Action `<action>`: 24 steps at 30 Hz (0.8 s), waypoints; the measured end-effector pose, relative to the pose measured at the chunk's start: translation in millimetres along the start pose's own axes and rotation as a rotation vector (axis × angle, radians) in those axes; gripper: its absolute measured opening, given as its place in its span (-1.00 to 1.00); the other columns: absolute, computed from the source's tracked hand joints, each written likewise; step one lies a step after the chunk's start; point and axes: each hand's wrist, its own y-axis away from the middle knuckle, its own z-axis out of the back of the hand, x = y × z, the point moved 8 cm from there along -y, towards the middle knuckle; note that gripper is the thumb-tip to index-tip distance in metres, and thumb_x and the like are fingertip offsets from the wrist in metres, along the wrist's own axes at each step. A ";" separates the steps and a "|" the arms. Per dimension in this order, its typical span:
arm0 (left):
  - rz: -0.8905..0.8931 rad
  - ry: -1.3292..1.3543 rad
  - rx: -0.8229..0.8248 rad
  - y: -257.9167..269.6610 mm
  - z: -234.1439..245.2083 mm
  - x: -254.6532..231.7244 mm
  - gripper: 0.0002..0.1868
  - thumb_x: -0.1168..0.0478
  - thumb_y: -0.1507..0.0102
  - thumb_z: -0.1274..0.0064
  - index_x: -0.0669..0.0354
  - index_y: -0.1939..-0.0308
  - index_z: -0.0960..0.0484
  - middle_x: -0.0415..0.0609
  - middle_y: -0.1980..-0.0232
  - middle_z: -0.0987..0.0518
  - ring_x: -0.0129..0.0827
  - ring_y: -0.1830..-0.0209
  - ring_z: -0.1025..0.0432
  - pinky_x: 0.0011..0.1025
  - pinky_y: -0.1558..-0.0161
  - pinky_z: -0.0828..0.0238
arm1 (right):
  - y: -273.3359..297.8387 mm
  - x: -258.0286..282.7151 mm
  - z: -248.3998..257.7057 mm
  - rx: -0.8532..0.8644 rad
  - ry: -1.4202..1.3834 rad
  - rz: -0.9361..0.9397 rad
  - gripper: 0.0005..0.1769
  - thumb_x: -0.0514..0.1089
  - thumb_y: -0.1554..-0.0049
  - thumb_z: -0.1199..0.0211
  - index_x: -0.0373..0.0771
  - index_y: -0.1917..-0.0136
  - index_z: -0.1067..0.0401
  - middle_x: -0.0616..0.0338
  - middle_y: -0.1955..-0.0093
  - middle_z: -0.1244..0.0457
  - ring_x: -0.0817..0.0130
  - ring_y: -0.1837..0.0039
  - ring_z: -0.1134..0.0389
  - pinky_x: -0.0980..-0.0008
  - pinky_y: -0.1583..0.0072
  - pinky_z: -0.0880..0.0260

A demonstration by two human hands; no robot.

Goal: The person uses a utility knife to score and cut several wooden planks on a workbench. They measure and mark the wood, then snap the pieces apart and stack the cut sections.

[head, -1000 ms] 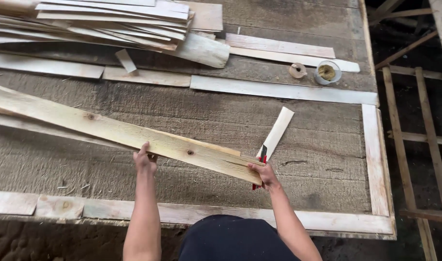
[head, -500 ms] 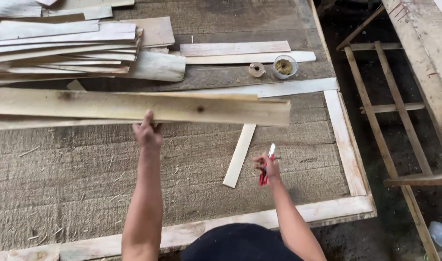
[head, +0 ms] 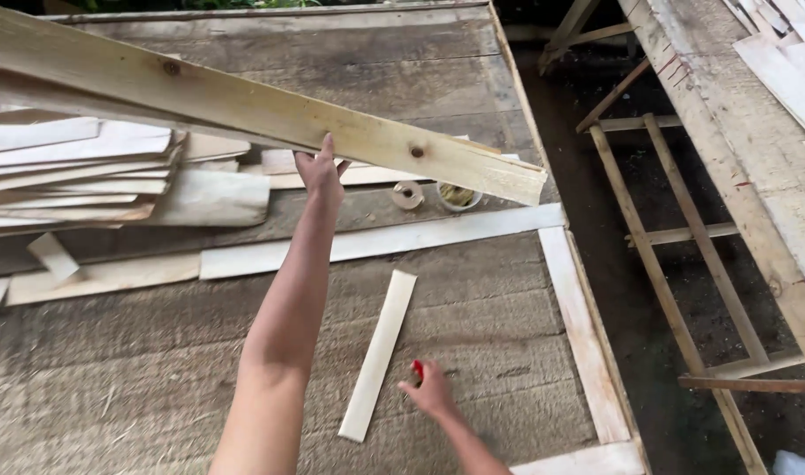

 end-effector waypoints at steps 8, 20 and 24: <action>0.123 -0.064 0.025 -76.0 -132.2 87.7 -0.50 0.14 -0.26 -0.14 0.19 -0.14 -0.24 0.08 -0.32 -0.39 -0.12 -0.23 -0.45 -0.01 -0.10 -0.67 | -39.8 -19.5 1.4 0.108 -0.015 0.020 -0.12 0.16 -0.13 -0.43 -0.18 -0.51 -0.08 0.21 -0.36 -0.08 0.39 -0.11 -0.34 0.52 -0.08 -0.53; 0.281 -0.015 -0.112 -107.6 -160.9 202.1 -0.12 0.25 -0.21 -0.19 0.31 -0.49 0.00 0.14 -0.38 -0.24 -0.06 -0.24 -0.38 -0.12 -0.08 -0.69 | -74.7 -66.8 -37.9 0.125 0.014 0.040 -0.42 0.16 -0.16 -0.34 -0.03 -0.32 -0.22 0.31 -0.24 -0.04 0.30 0.06 -0.45 0.39 0.08 -0.54; 0.373 -0.218 -0.146 -103.7 -141.0 210.1 -0.32 0.17 -0.27 -0.18 0.22 -0.38 -0.21 0.05 -0.33 -0.40 -0.17 0.08 -0.62 -0.35 0.02 -0.72 | -79.2 -69.6 -44.4 0.117 -0.008 0.039 -0.42 0.14 -0.16 -0.33 -0.07 -0.32 -0.22 0.31 -0.17 -0.04 0.43 0.07 -0.41 0.53 0.08 -0.56</action>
